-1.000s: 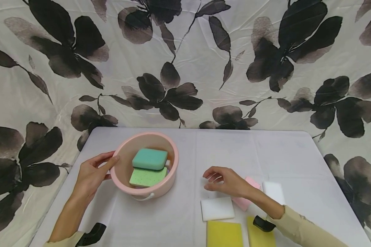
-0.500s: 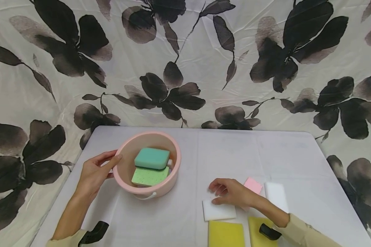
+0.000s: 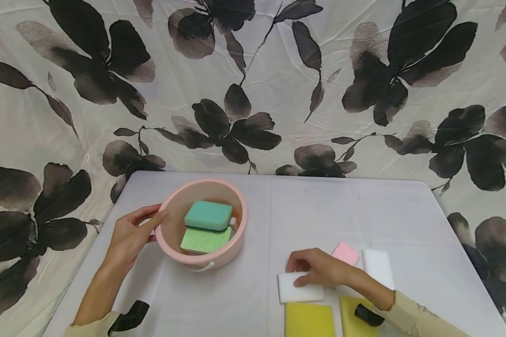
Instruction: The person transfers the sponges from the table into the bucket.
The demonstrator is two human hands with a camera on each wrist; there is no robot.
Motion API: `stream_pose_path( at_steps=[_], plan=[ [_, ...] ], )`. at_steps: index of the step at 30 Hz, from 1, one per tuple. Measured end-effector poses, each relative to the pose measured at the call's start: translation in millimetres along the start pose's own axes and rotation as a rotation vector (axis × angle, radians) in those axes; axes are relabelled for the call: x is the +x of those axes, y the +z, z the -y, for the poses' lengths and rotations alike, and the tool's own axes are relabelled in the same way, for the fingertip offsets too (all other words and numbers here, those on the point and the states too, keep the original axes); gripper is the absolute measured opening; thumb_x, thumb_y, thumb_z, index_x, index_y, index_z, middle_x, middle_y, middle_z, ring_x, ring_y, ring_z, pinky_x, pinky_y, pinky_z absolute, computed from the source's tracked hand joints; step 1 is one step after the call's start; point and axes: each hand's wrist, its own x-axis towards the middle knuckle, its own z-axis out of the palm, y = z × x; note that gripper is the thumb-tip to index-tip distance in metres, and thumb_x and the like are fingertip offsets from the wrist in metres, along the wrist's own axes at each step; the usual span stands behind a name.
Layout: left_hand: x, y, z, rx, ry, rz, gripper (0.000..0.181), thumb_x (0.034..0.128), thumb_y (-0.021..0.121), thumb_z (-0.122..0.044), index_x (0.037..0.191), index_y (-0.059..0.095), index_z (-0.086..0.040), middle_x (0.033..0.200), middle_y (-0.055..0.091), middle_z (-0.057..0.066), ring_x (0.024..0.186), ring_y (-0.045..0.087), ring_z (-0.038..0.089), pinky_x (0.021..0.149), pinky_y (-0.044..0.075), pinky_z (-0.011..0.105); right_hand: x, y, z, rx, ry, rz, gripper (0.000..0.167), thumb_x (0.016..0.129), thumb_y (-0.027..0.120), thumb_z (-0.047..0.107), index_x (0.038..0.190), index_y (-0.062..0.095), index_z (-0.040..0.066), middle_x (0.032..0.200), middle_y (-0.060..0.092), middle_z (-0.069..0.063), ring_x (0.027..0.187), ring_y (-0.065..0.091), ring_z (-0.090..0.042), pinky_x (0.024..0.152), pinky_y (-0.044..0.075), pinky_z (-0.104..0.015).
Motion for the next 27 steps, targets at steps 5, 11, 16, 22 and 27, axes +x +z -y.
stream_pose_path(
  at_steps=[5, 11, 16, 22, 27],
  plan=[
    [-0.5, -0.6, -0.5, 0.004, 0.004, 0.002, 0.065, 0.0989, 0.067, -0.046, 0.145, 0.055, -0.002, 0.142, 0.055, 0.017, 0.086, 0.065, 0.0, 0.072, 0.06, 0.022, 2.1, -9, 9, -0.036, -0.036, 0.042, 0.021, 0.088, 0.081, 0.006, 0.105, 0.069, 0.006, 0.093, 0.066, -0.001, 0.087, 0.059, -0.01, 0.081, 0.058, -0.028],
    [-0.1, -0.8, -0.5, 0.004, -0.002, 0.008, 0.065, 0.0992, 0.067, -0.046, 0.146, 0.055, -0.003, 0.143, 0.054, 0.017, 0.087, 0.064, -0.002, 0.073, 0.06, 0.022, 4.5, -23, 23, -0.098, -0.047, 0.055, 0.025, 0.086, 0.083, 0.006, 0.109, 0.075, 0.003, 0.091, 0.07, 0.003, 0.085, 0.061, -0.007, 0.078, 0.059, -0.027],
    [-0.2, -0.8, -0.1, 0.001, -0.006, 0.005, 0.064, 0.0992, 0.067, -0.045, 0.146, 0.055, -0.003, 0.144, 0.054, 0.017, 0.088, 0.064, -0.002, 0.073, 0.06, 0.022, 6.3, -30, 32, -0.095, -0.04, 0.047, 0.023, 0.085, 0.084, 0.007, 0.106, 0.075, 0.006, 0.092, 0.07, 0.005, 0.086, 0.063, -0.008, 0.08, 0.06, -0.029],
    [0.4, -0.3, -0.3, 0.001, -0.009, 0.006, 0.065, 0.0995, 0.066, -0.046, 0.147, 0.054, -0.003, 0.144, 0.054, 0.018, 0.088, 0.064, -0.002, 0.073, 0.06, 0.022, 7.4, -37, 40, -0.05, -0.032, 0.019, 0.021, 0.085, 0.085, 0.01, 0.104, 0.074, 0.01, 0.097, 0.071, 0.004, 0.088, 0.066, -0.01, 0.082, 0.06, -0.031],
    [0.8, -0.1, -1.0, 0.004, -0.017, 0.011, 0.066, 0.0993, 0.066, -0.046, 0.147, 0.054, -0.003, 0.145, 0.053, 0.018, 0.087, 0.064, -0.002, 0.073, 0.06, 0.022, 10.5, -45, 48, -0.024, -0.048, -0.002, 0.022, 0.085, 0.085, 0.011, 0.104, 0.074, 0.009, 0.097, 0.071, 0.003, 0.087, 0.066, -0.01, 0.082, 0.06, -0.029]
  ],
)
